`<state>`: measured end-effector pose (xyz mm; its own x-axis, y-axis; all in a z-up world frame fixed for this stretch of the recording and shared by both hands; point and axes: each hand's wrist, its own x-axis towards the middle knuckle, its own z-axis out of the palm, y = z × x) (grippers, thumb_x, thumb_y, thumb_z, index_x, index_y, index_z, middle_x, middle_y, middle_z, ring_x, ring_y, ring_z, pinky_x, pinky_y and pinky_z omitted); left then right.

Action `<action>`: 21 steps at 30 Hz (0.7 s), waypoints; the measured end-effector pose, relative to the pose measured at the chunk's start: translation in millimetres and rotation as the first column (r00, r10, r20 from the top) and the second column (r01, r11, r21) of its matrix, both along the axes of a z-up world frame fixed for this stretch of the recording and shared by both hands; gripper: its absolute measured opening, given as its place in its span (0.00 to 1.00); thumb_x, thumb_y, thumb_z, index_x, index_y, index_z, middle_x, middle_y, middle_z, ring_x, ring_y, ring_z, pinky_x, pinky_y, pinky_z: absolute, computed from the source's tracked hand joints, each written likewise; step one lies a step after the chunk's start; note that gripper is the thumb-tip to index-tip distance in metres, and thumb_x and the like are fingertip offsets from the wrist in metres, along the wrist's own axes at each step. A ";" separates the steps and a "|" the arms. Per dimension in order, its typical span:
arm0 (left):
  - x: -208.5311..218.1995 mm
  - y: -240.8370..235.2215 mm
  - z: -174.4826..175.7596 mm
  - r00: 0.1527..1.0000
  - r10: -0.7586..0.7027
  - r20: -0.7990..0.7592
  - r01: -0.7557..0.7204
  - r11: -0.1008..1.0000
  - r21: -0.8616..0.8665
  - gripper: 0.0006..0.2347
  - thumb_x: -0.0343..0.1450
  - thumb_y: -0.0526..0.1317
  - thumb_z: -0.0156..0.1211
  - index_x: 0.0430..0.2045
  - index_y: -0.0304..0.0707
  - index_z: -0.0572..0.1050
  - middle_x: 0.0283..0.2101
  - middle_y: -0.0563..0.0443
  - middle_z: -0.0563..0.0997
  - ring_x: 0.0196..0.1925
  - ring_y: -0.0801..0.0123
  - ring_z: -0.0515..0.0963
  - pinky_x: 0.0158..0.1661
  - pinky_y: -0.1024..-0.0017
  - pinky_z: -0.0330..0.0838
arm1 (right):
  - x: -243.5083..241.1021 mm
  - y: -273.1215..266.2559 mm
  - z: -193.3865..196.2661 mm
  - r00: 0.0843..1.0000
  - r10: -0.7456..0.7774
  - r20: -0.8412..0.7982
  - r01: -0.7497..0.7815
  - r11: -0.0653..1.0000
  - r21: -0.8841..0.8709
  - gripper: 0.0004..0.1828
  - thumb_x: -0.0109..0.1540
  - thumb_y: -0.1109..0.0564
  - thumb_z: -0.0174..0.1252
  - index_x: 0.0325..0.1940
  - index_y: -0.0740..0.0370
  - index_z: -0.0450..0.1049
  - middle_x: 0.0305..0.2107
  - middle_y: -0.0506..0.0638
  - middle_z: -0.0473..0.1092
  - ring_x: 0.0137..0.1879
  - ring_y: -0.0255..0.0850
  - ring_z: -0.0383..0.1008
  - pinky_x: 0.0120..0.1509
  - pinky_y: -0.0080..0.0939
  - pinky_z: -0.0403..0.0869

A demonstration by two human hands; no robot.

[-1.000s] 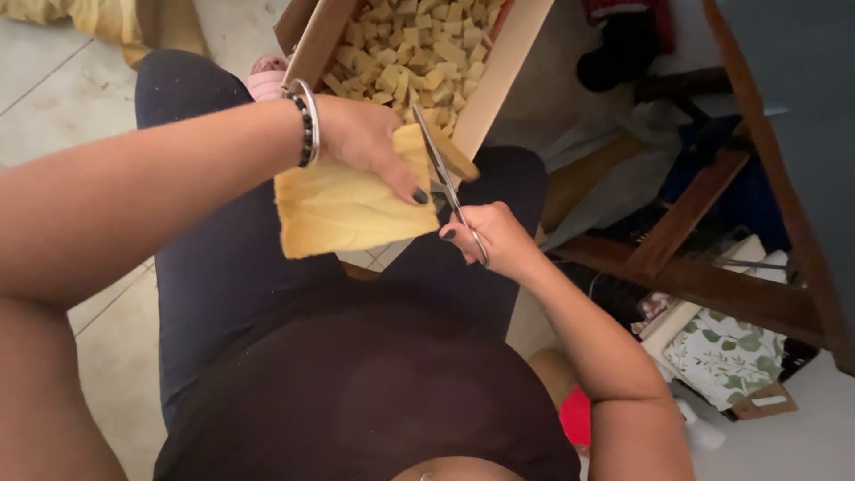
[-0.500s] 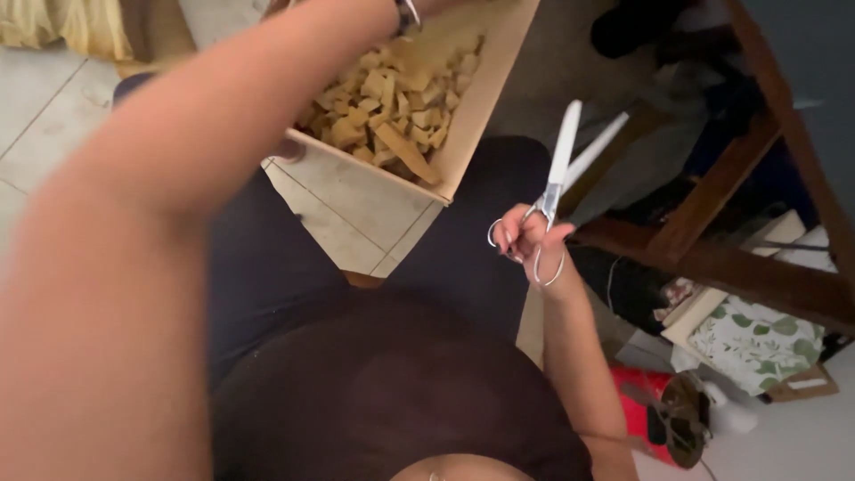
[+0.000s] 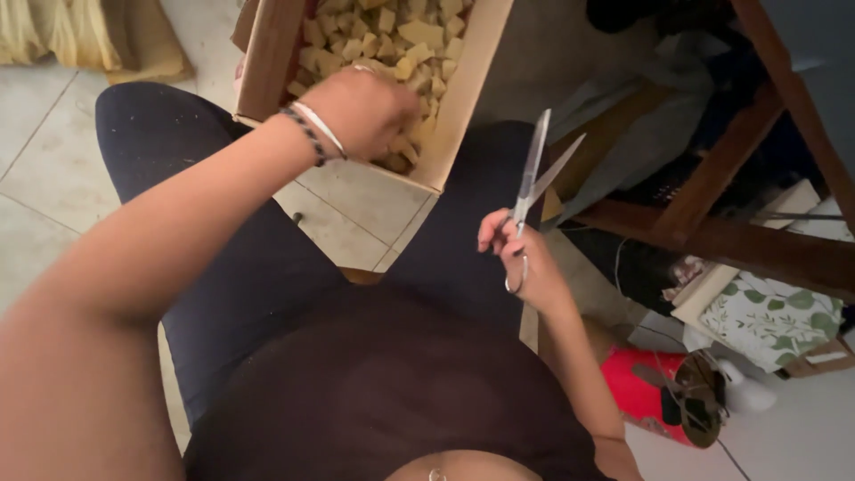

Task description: Trimming and cutting dried corn husks into smaller pieces using scissors and placing them into a cardboard box.

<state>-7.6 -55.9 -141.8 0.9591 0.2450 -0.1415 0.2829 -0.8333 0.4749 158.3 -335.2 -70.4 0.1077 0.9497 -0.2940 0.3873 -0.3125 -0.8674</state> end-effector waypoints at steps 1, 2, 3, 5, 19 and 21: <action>-7.2 -1.5 14.3 1.000 -0.002 0.004 0.002 1.000 0.002 0.08 0.65 0.36 0.53 0.34 0.46 0.77 0.29 0.48 0.81 0.33 0.49 0.81 0.33 0.52 0.75 | -2.0 -4.1 1.1 1.000 -0.002 0.004 0.002 1.000 0.002 0.45 0.62 0.16 0.26 0.39 0.57 0.68 0.34 0.47 0.66 0.38 0.34 0.67 0.45 0.34 0.66; -15.0 -1.6 29.3 0.978 0.044 0.206 -0.013 0.989 -0.150 0.09 0.69 0.35 0.53 0.40 0.37 0.76 0.33 0.42 0.81 0.36 0.48 0.80 0.36 0.52 0.74 | -2.3 -5.6 1.8 0.998 0.034 0.043 -0.031 0.997 -0.065 0.40 0.65 0.21 0.27 0.41 0.56 0.68 0.35 0.46 0.68 0.40 0.35 0.69 0.47 0.36 0.68; -23.5 -1.2 44.1 0.913 0.116 0.391 0.005 0.955 -0.297 0.11 0.73 0.35 0.52 0.46 0.27 0.76 0.38 0.37 0.81 0.38 0.47 0.79 0.38 0.52 0.73 | -3.2 -6.3 2.5 0.994 0.072 0.081 -0.061 0.989 -0.133 0.35 0.67 0.26 0.28 0.43 0.54 0.68 0.36 0.45 0.70 0.42 0.35 0.72 0.49 0.37 0.69; -40.4 -15.4 66.0 0.919 0.208 0.334 -0.050 0.905 -0.423 0.14 0.75 0.34 0.49 0.55 0.31 0.71 0.39 0.41 0.81 0.35 0.58 0.80 0.35 0.62 0.78 | -12.7 1.4 2.0 0.986 0.153 0.069 -0.144 0.982 -0.120 0.31 0.68 0.29 0.31 0.43 0.53 0.68 0.35 0.45 0.70 0.41 0.36 0.71 0.48 0.38 0.70; -109.2 -77.3 48.5 0.679 0.687 0.258 -0.255 0.550 -0.795 0.12 0.73 0.36 0.62 0.50 0.50 0.81 0.37 0.44 0.83 0.30 0.64 0.84 0.31 0.71 0.79 | -51.9 39.6 -16.2 0.955 0.257 0.150 -0.222 0.950 -0.219 0.32 0.66 0.23 0.40 0.41 0.50 0.72 0.27 0.48 0.73 0.38 0.49 0.76 0.47 0.47 0.75; -112.0 -76.1 47.9 0.636 0.692 0.340 -0.218 0.584 -0.782 0.22 0.65 0.28 0.69 0.54 0.46 0.79 0.49 0.40 0.77 0.30 0.64 0.82 0.33 0.73 0.79 | -55.2 42.2 -13.2 0.977 0.164 0.134 -0.141 0.976 -0.168 0.28 0.68 0.29 0.46 0.32 0.50 0.73 0.16 0.46 0.71 0.26 0.44 0.74 0.38 0.41 0.73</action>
<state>-119.6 -132.0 -93.9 0.6617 0.7473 0.0609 0.0097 -0.0898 0.9959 103.1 -293.1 -83.7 0.0183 0.9016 -0.4322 0.5595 -0.3675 -0.7429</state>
